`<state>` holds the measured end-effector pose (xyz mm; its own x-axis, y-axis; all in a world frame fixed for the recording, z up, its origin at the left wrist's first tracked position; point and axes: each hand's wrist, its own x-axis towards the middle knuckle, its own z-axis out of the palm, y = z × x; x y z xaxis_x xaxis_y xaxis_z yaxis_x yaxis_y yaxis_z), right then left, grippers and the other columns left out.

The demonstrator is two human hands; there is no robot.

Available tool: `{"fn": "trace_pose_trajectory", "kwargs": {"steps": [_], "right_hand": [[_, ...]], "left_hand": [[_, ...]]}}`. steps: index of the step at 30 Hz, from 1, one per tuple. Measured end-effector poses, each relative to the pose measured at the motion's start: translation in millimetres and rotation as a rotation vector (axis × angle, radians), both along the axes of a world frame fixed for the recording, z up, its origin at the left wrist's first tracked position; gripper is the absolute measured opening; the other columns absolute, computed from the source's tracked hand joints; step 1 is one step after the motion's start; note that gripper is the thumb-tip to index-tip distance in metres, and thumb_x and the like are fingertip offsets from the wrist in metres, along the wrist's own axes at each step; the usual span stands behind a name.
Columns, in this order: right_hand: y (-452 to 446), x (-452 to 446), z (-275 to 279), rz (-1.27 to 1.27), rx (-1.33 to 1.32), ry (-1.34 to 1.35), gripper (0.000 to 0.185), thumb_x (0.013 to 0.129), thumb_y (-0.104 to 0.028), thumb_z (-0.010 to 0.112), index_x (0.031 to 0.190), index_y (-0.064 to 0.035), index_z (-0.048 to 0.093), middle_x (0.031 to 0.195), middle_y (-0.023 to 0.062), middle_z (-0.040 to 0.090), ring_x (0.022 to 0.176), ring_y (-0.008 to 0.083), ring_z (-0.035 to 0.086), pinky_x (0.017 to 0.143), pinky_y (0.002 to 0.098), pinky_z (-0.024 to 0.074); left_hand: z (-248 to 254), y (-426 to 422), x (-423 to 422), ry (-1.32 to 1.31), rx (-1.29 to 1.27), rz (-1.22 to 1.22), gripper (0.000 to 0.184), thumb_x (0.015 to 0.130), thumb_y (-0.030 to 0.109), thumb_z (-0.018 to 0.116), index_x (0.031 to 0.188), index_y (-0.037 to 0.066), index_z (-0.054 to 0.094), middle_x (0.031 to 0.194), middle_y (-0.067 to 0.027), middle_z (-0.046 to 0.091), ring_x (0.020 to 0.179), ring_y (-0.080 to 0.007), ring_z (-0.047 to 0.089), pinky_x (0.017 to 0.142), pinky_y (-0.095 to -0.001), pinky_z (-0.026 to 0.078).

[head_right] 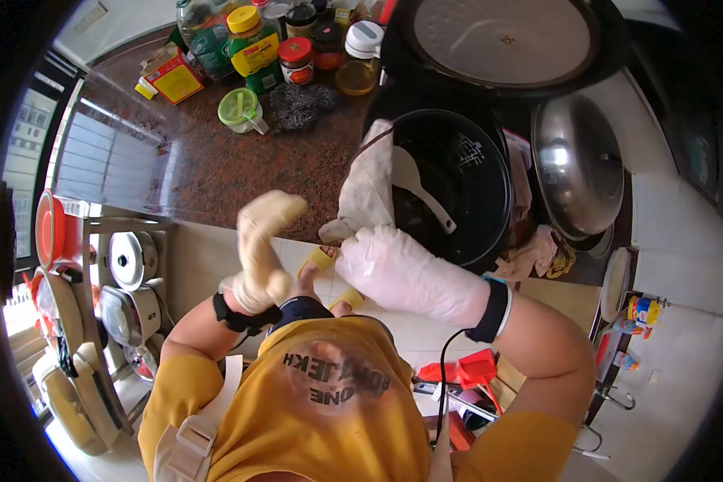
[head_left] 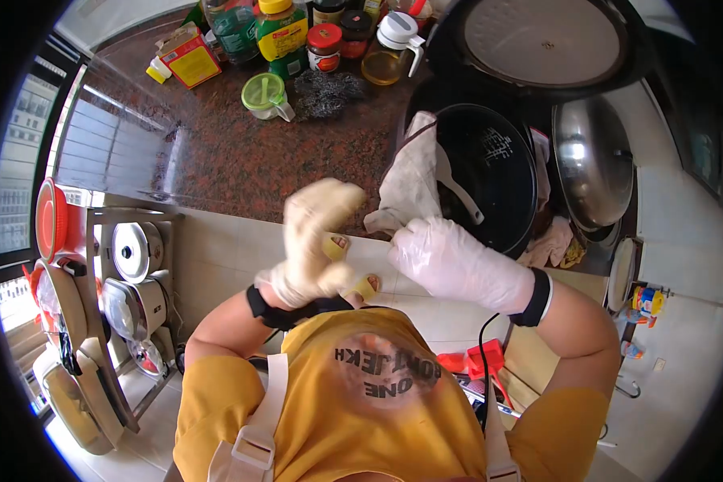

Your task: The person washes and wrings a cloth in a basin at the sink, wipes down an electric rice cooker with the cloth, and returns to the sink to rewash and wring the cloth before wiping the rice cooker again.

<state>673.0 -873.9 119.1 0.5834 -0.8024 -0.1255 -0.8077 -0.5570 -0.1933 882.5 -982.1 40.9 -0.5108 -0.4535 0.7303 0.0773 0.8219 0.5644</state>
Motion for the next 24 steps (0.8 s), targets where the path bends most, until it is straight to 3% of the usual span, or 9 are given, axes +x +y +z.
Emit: {"fn": "trace_pose_trajectory", "kwargs": {"steps": [2, 6, 9, 14, 17, 20, 22, 23, 24], "right_hand": [[25, -3, -4, -0.061, -0.075, -0.069, 0.008, 0.087, -0.011, 0.058, 0.093, -0.0062, 0.062, 0.085, 0.0108, 0.054, 0.084, 0.0289, 0.06, 0.071, 0.0405, 0.0511], [82, -20, -22, -0.268, -0.086, -0.22, 0.01, 0.085, -0.011, 0.06, 0.094, -0.0064, 0.06, 0.087, 0.0103, 0.054, 0.084, 0.0288, 0.06, 0.07, 0.0399, 0.0512], [124, -40, -36, -0.393, -0.151, -0.238, 0.012, 0.085, -0.011, 0.062, 0.095, -0.0066, 0.059, 0.087, 0.0104, 0.054, 0.083, 0.0295, 0.06, 0.067, 0.0407, 0.051], [171, -98, -53, -0.61, -0.296, -0.232, 0.005, 0.084, -0.009, 0.062, 0.088, -0.0088, 0.058, 0.086, 0.0111, 0.054, 0.088, 0.0311, 0.064, 0.072, 0.043, 0.0542], [182, -138, -63, -0.757, -0.383, -0.23, 0.01, 0.084, -0.004, 0.061, 0.094, -0.0043, 0.06, 0.089, 0.0143, 0.056, 0.087, 0.0377, 0.061, 0.072, 0.0478, 0.0509], [199, -177, -61, -0.925, -0.448, -0.217, 0.012, 0.088, -0.002, 0.057, 0.1, -0.0011, 0.06, 0.09, 0.0164, 0.058, 0.091, 0.0403, 0.059, 0.076, 0.0459, 0.0493], [219, -183, -55, -1.019, -0.547, -0.606, 0.007, 0.092, -0.002, 0.057, 0.098, -0.0016, 0.062, 0.089, 0.0166, 0.061, 0.085, 0.0355, 0.062, 0.075, 0.0423, 0.0492], [235, -182, -51, -1.116, -0.645, -0.56, 0.011, 0.092, 0.0, 0.057, 0.1, -0.0015, 0.064, 0.094, 0.0152, 0.064, 0.087, 0.0312, 0.064, 0.079, 0.0382, 0.0503], [259, -186, -59, -1.202, -0.658, -0.71, 0.015, 0.094, 0.0, 0.054, 0.104, -0.0013, 0.065, 0.099, 0.0139, 0.067, 0.09, 0.0266, 0.065, 0.083, 0.0359, 0.051]], "left_hand": [[-6, 2, 11, -0.058, 0.048, 0.12, 0.068, 0.101, 0.056, 0.044, 0.135, -0.002, 0.053, 0.127, -0.0185, 0.062, 0.12, -0.0328, 0.057, 0.106, -0.0447, 0.041], [-11, 35, 7, -0.071, 0.144, 0.116, 0.068, 0.097, 0.054, 0.051, 0.138, 0.001, 0.052, 0.13, -0.0164, 0.062, 0.122, -0.0352, 0.055, 0.105, -0.0463, 0.04], [-5, 64, -7, -0.107, 0.123, -0.007, 0.067, 0.096, 0.054, 0.053, 0.135, 0.0, 0.055, 0.128, -0.0165, 0.062, 0.12, -0.036, 0.056, 0.104, -0.0473, 0.041], [11, 111, -42, -0.097, 0.088, -0.232, 0.051, 0.097, 0.036, 0.056, 0.131, -0.002, 0.058, 0.12, -0.0174, 0.066, 0.11, -0.0365, 0.061, 0.097, -0.0459, 0.046], [15, 129, -59, -0.226, 0.097, -0.388, 0.06, 0.101, 0.05, 0.047, 0.13, -0.002, 0.057, 0.118, -0.0192, 0.065, 0.107, -0.0359, 0.06, 0.095, -0.0455, 0.046], [19, 137, -78, -0.282, 0.072, -0.54, 0.057, 0.102, 0.049, 0.046, 0.126, -0.001, 0.061, 0.115, -0.0182, 0.067, 0.103, -0.035, 0.063, 0.092, -0.0446, 0.047], [21, 141, -95, -0.26, 0.11, -0.7, 0.05, 0.103, 0.045, 0.047, 0.119, 0.001, 0.065, 0.113, -0.0167, 0.07, 0.101, -0.0355, 0.065, 0.091, -0.0441, 0.049], [14, 145, -111, -0.132, 0.241, -0.887, 0.038, 0.1, 0.041, 0.055, 0.104, 0.006, 0.069, 0.11, -0.0165, 0.072, 0.098, -0.0345, 0.067, 0.088, -0.0432, 0.052], [18, 150, -119, -0.191, 0.269, -0.895, 0.035, 0.101, 0.039, 0.055, 0.097, 0.006, 0.068, 0.11, -0.0153, 0.072, 0.099, -0.0327, 0.068, 0.087, -0.0428, 0.053]]}}
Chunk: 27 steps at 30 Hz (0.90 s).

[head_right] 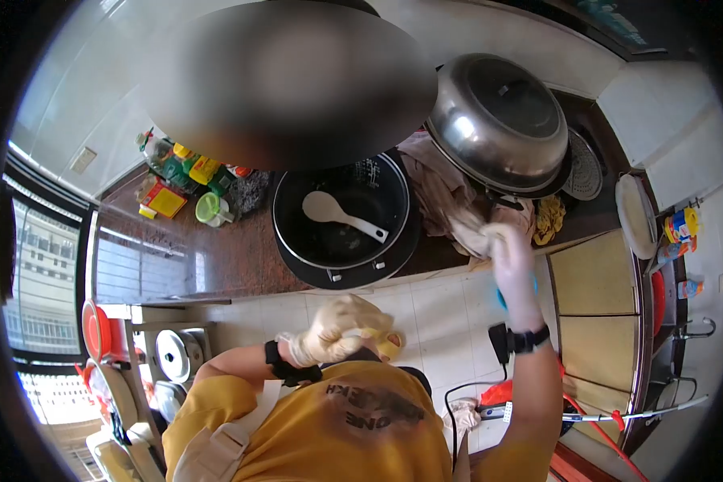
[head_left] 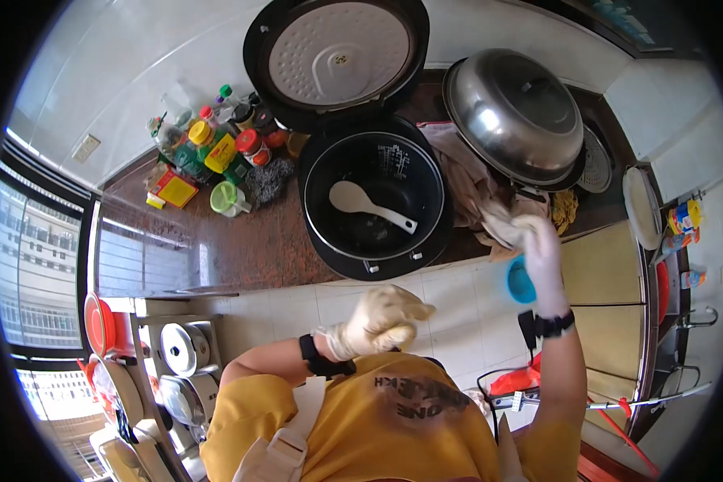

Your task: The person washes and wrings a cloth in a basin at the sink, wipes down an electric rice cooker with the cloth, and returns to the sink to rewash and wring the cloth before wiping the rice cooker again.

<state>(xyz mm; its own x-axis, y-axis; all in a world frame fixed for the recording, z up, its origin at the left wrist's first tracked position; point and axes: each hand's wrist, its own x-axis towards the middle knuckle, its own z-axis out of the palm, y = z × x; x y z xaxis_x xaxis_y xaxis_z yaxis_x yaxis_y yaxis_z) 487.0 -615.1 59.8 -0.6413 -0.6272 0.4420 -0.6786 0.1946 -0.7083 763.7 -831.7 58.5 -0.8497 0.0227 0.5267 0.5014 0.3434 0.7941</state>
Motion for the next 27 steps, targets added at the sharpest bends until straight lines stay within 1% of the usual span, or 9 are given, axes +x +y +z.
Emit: {"fn": "trace_pose_trajectory", "kwargs": {"steps": [6, 8, 10, 13, 15, 18, 21, 23, 27], "right_hand": [[129, 16, 7, -0.485, -0.26, -0.414, 0.024, 0.105, -0.014, 0.046, 0.113, 0.0019, 0.063, 0.111, 0.0105, 0.069, 0.103, 0.0185, 0.064, 0.094, 0.0323, 0.05], [159, 38, 27, -0.565, -0.482, -0.633, 0.027, 0.107, -0.016, 0.045, 0.117, 0.0017, 0.062, 0.116, 0.0117, 0.067, 0.108, 0.0196, 0.064, 0.096, 0.0318, 0.05], [196, 45, 22, -0.63, -0.454, -0.483, 0.029, 0.107, -0.015, 0.043, 0.118, 0.0031, 0.063, 0.121, 0.0122, 0.066, 0.111, 0.0211, 0.063, 0.096, 0.0316, 0.0498], [234, 48, 4, -0.701, -0.536, -0.426, 0.027, 0.106, -0.012, 0.046, 0.121, 0.0051, 0.062, 0.115, 0.0101, 0.066, 0.109, 0.0186, 0.062, 0.098, 0.0309, 0.0479], [255, 40, 4, -0.463, -1.085, -0.701, 0.03, 0.107, -0.013, 0.044, 0.127, 0.0062, 0.056, 0.123, 0.0111, 0.062, 0.114, 0.0197, 0.06, 0.1, 0.0324, 0.0476], [322, 20, -34, -0.615, -0.805, -0.626, 0.034, 0.108, -0.015, 0.041, 0.132, 0.0069, 0.052, 0.128, 0.0119, 0.059, 0.117, 0.0207, 0.058, 0.103, 0.0342, 0.0464], [394, 8, -72, -0.543, -1.131, -0.897, 0.046, 0.107, -0.029, 0.046, 0.14, 0.003, 0.048, 0.135, 0.0153, 0.058, 0.124, 0.0237, 0.057, 0.107, 0.0371, 0.0445], [453, 5, -105, -0.689, -0.922, -0.874, 0.047, 0.106, -0.028, 0.047, 0.142, 0.002, 0.047, 0.138, 0.0145, 0.057, 0.126, 0.0233, 0.055, 0.107, 0.0372, 0.0443], [531, -4, -123, -0.933, -0.52, -0.789, 0.051, 0.101, -0.021, 0.053, 0.147, -0.0007, 0.045, 0.14, 0.0129, 0.055, 0.126, 0.0223, 0.054, 0.105, 0.036, 0.0443]], "left_hand": [[-19, 55, -74, -0.1, 0.11, -0.319, 0.021, 0.098, 0.025, 0.064, 0.104, 0.005, 0.069, 0.112, -0.0127, 0.072, 0.098, -0.0292, 0.068, 0.088, -0.0404, 0.053], [-24, 87, -97, -0.405, 0.274, -0.296, 0.036, 0.094, 0.028, 0.069, 0.12, 0.003, 0.068, 0.129, -0.0135, 0.067, 0.118, -0.0267, 0.062, 0.101, -0.0372, 0.046], [-35, 119, -130, -0.599, 0.334, -0.364, 0.071, 0.093, 0.027, 0.072, 0.153, 0.008, 0.04, 0.153, -0.0112, 0.047, 0.14, -0.0216, 0.043, 0.109, -0.0357, 0.04], [-41, 169, -182, -0.79, 0.496, -0.456, 0.088, 0.094, 0.036, 0.071, 0.162, 0.013, 0.018, 0.161, -0.0088, 0.036, 0.144, -0.0246, 0.038, 0.113, -0.0381, 0.037], [-54, 210, -221, -0.899, 0.73, -0.615, 0.104, 0.094, 0.045, 0.07, 0.163, 0.015, -0.001, 0.169, -0.0119, 0.009, 0.152, -0.0254, 0.021, 0.117, -0.0394, 0.033], [-52, 302, -281, -0.865, 0.829, -0.935, 0.105, 0.094, 0.053, 0.066, 0.163, 0.015, -0.003, 0.167, -0.0122, 0.013, 0.152, -0.0251, 0.022, 0.118, -0.0396, 0.032], [-69, 393, -320, -1.057, 0.736, -0.936, 0.075, 0.095, 0.037, 0.069, 0.153, 0.006, 0.033, 0.149, -0.0103, 0.045, 0.136, -0.0213, 0.046, 0.111, -0.0355, 0.041], [-88, 452, -331, -1.22, 0.613, -0.745, 0.035, 0.096, 0.018, 0.068, 0.127, 0.001, 0.063, 0.12, -0.0054, 0.067, 0.109, -0.0142, 0.063, 0.096, -0.0292, 0.051], [-104, 534, -367, -1.181, 0.644, -0.57, 0.032, 0.099, 0.018, 0.064, 0.126, 0.001, 0.064, 0.114, -0.0032, 0.068, 0.099, -0.0116, 0.063, 0.086, -0.0264, 0.052]]}}
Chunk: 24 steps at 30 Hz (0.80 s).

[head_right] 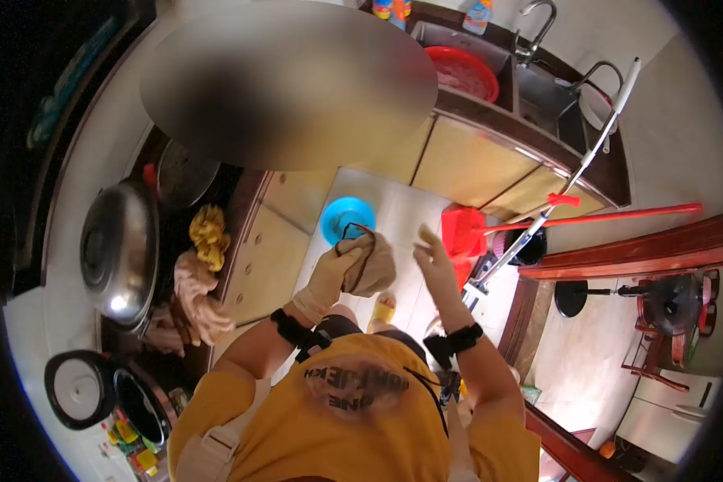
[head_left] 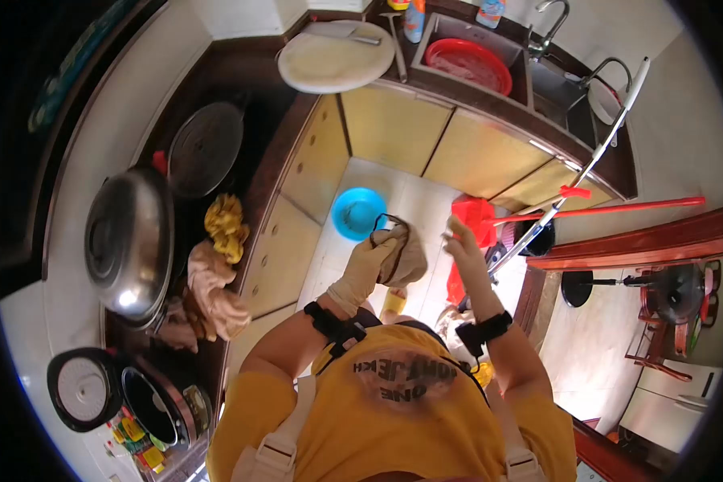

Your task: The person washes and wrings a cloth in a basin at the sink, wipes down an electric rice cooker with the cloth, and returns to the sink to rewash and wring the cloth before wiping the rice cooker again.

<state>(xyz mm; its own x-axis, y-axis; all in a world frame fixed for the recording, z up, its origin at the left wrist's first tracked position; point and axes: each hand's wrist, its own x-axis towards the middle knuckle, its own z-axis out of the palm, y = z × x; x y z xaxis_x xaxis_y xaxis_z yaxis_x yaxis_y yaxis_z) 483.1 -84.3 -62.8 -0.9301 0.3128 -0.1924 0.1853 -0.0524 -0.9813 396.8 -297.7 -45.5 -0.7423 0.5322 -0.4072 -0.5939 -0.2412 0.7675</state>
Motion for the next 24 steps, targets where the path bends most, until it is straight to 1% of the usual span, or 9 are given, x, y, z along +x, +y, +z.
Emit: {"fn": "trace_pose_trajectory", "kwargs": {"steps": [3, 5, 9, 11, 15, 17, 21, 23, 24], "right_hand": [[27, -21, -6, 0.21, -0.279, -0.044, 0.048, 0.097, -0.018, 0.058, 0.141, 0.0012, 0.05, 0.132, 0.0125, 0.06, 0.12, 0.0216, 0.057, 0.103, 0.0344, 0.0452], [38, -51, -1, 0.259, -0.046, -0.1, 0.044, 0.097, -0.018, 0.061, 0.135, 0.0027, 0.054, 0.125, 0.0107, 0.063, 0.115, 0.0202, 0.059, 0.101, 0.0333, 0.0461], [91, -115, -35, 0.11, -0.184, -0.042, 0.036, 0.097, -0.019, 0.063, 0.125, 0.004, 0.059, 0.118, 0.0093, 0.065, 0.11, 0.0174, 0.059, 0.099, 0.0327, 0.0463], [122, -148, -43, 0.041, -0.269, -0.041, 0.037, 0.097, -0.014, 0.063, 0.128, 0.0052, 0.058, 0.119, 0.0089, 0.065, 0.112, 0.0183, 0.06, 0.101, 0.0333, 0.0457], [187, -220, -30, -0.204, -0.407, 0.03, 0.03, 0.099, -0.015, 0.059, 0.122, 0.0039, 0.062, 0.114, 0.0085, 0.067, 0.107, 0.0158, 0.061, 0.094, 0.0301, 0.0485], [230, -254, -13, -0.253, -0.396, 0.066, 0.024, 0.1, -0.015, 0.057, 0.114, 0.0013, 0.066, 0.101, 0.0053, 0.068, 0.094, 0.0138, 0.063, 0.085, 0.0285, 0.0506], [326, -323, 17, -0.349, -0.214, 0.046, 0.017, 0.1, -0.015, 0.058, 0.109, -0.002, 0.065, 0.096, 0.0023, 0.065, 0.089, 0.0114, 0.062, 0.081, 0.0263, 0.05], [377, -367, 6, -0.367, -0.289, 0.171, 0.025, 0.1, -0.014, 0.059, 0.121, -0.0018, 0.064, 0.105, 0.0049, 0.067, 0.095, 0.0126, 0.062, 0.086, 0.0266, 0.05], [398, -390, 5, -0.378, -0.082, 0.205, 0.034, 0.1, -0.012, 0.059, 0.132, -0.0028, 0.058, 0.113, 0.0062, 0.066, 0.1, 0.0137, 0.062, 0.089, 0.0271, 0.0495]], "left_hand": [[-16, 45, -22, 0.037, -0.09, -0.05, 0.029, 0.101, 0.018, 0.061, 0.123, 0.0, 0.066, 0.115, -0.0031, 0.068, 0.1, -0.0111, 0.063, 0.087, -0.025, 0.051], [-26, 73, -40, 0.049, -0.075, -0.136, 0.032, 0.102, 0.02, 0.06, 0.127, 0.0, 0.066, 0.12, -0.0039, 0.067, 0.106, -0.0114, 0.062, 0.093, -0.0256, 0.05], [-21, 124, -107, 0.092, 0.048, -0.271, 0.041, 0.104, 0.023, 0.056, 0.136, -0.002, 0.057, 0.131, -0.0081, 0.064, 0.121, -0.0166, 0.058, 0.104, -0.0325, 0.047], [-11, 147, -147, -0.1, 0.163, -0.322, 0.041, 0.105, 0.022, 0.054, 0.14, 0.0, 0.054, 0.134, -0.0079, 0.062, 0.126, -0.0197, 0.056, 0.107, -0.037, 0.046], [-4, 210, -237, -0.112, 0.209, -0.411, 0.047, 0.106, 0.033, 0.049, 0.144, 0.005, 0.05, 0.139, -0.0085, 0.059, 0.125, -0.0233, 0.057, 0.106, -0.0434, 0.046], [-10, 244, -286, -0.13, 0.259, -0.378, 0.047, 0.103, 0.039, 0.055, 0.142, 0.013, 0.052, 0.136, -0.0078, 0.062, 0.118, -0.0227, 0.061, 0.091, -0.0458, 0.053], [1, 305, -384, -0.148, 0.173, -0.205, 0.048, 0.1, 0.039, 0.058, 0.139, 0.012, 0.052, 0.132, -0.0078, 0.062, 0.12, -0.0263, 0.058, 0.097, -0.0491, 0.05], [1, 338, -435, -0.152, 0.145, -0.106, 0.052, 0.098, 0.041, 0.06, 0.139, 0.011, 0.051, 0.134, -0.0086, 0.059, 0.124, -0.0292, 0.056, 0.102, -0.0527, 0.047], [-2, 352, -460, -0.07, 0.044, -0.071, 0.054, 0.096, 0.042, 0.063, 0.138, 0.009, 0.051, 0.135, -0.0111, 0.057, 0.127, -0.0311, 0.053, 0.102, -0.0551, 0.046]]}}
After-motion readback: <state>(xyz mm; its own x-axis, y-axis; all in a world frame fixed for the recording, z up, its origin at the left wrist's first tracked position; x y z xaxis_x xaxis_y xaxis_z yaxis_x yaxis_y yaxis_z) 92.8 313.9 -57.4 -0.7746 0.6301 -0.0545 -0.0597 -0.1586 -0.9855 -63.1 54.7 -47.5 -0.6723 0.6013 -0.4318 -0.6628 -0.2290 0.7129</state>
